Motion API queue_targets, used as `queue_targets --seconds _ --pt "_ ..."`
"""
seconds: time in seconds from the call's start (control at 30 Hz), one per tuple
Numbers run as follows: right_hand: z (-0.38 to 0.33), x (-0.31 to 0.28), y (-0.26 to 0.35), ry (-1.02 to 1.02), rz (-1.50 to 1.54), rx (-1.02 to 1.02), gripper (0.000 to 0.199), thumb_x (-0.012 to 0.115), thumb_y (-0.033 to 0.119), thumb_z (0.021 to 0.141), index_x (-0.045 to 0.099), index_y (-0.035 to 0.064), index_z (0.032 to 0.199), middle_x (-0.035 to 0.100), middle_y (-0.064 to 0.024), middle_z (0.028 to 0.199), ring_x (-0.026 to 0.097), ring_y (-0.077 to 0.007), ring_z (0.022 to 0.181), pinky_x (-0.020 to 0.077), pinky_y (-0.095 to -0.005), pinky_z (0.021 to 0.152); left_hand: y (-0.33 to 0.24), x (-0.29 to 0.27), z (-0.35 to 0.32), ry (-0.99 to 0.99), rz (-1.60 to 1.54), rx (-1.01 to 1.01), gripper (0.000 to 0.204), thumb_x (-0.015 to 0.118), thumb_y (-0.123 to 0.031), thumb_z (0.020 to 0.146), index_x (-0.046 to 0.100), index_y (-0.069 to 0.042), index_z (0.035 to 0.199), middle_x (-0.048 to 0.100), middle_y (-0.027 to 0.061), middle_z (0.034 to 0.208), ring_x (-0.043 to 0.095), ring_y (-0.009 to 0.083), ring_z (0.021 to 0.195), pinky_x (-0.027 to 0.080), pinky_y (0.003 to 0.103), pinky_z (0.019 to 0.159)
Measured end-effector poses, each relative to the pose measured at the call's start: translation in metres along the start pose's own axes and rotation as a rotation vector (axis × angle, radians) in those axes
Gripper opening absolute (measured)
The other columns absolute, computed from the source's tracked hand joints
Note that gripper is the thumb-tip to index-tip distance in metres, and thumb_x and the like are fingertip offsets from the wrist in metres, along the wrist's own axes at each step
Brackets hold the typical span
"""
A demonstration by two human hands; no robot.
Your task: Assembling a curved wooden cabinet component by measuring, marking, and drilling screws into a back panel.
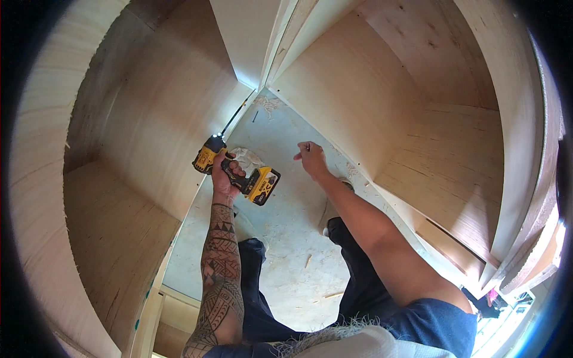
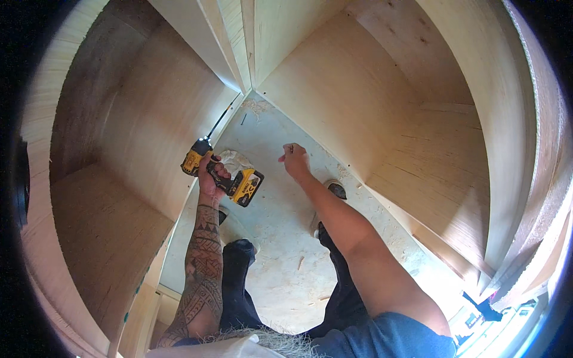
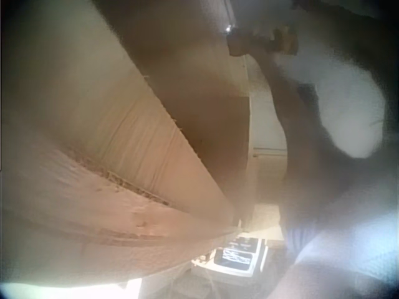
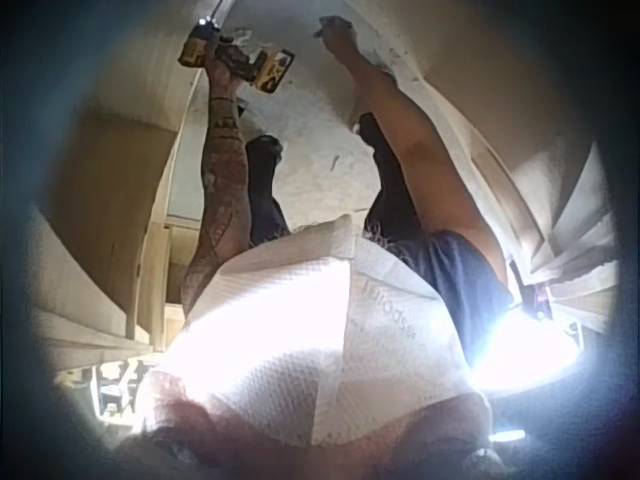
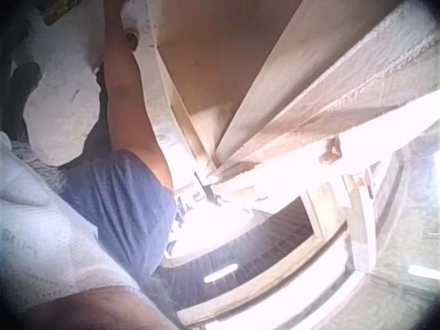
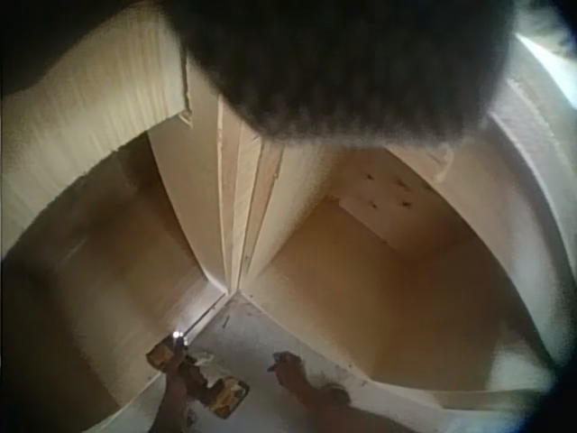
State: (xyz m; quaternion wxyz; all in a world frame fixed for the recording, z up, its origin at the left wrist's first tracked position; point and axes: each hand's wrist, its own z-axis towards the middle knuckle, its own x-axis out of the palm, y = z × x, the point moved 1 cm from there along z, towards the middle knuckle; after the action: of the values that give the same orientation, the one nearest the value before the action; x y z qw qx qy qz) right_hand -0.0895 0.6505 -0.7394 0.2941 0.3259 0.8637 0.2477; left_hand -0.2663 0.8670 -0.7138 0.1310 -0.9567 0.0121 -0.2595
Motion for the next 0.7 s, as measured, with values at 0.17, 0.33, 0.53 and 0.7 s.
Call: queue_targets --seconds 0.17,0.33,0.53,0.7 --pt "-0.032 -0.001 -0.001 0.045 0.015 -0.059 0.028 0.052 0.024 0.102 0.069 0.0022 0.109 0.060 -0.0023 0.069 0.052 -0.0114 0.061 0.0445 -0.0310 0.058 0.004 0.018 0.003 -0.008 0.024 0.025 0.033 0.063 -0.045 0.095 0.058 -0.013 0.094 0.049 -0.0054 0.062 0.048 0.0086 0.052 0.046 0.027 0.052" --pt "-0.119 -0.019 0.014 0.223 -0.016 -0.099 0.029 0.050 0.024 0.103 0.068 0.0029 0.111 0.058 -0.0017 0.072 0.052 -0.0104 0.065 0.0446 -0.0300 0.062 -0.006 0.013 -0.009 -0.037 0.035 0.033 0.032 0.061 -0.044 0.097 0.057 -0.012 0.093 0.048 -0.0054 0.061 0.048 0.0083 0.052 0.046 0.026 0.052" --pt "-0.211 -0.081 0.053 0.399 -0.086 -0.013 0.033 0.050 0.028 0.104 0.068 0.0015 0.111 0.063 -0.0084 0.078 0.059 -0.0172 0.071 0.0484 -0.0345 0.069 -0.009 0.020 -0.017 -0.045 0.032 0.047 0.030 0.061 -0.043 0.096 0.057 -0.013 0.091 0.047 -0.0058 0.060 0.047 0.0080 0.051 0.046 0.026 0.051" --pt "-0.235 -0.088 0.056 0.478 0.031 0.166 0.035 0.051 0.034 0.105 0.067 0.0056 0.117 0.047 0.0037 0.072 0.045 -0.0058 0.064 0.0368 -0.0249 0.054 -0.008 0.024 -0.015 0.004 0.025 0.017 0.029 0.062 -0.042 0.096 0.057 -0.014 0.090 0.048 -0.0057 0.060 0.049 0.0081 0.051 0.046 0.026 0.051"
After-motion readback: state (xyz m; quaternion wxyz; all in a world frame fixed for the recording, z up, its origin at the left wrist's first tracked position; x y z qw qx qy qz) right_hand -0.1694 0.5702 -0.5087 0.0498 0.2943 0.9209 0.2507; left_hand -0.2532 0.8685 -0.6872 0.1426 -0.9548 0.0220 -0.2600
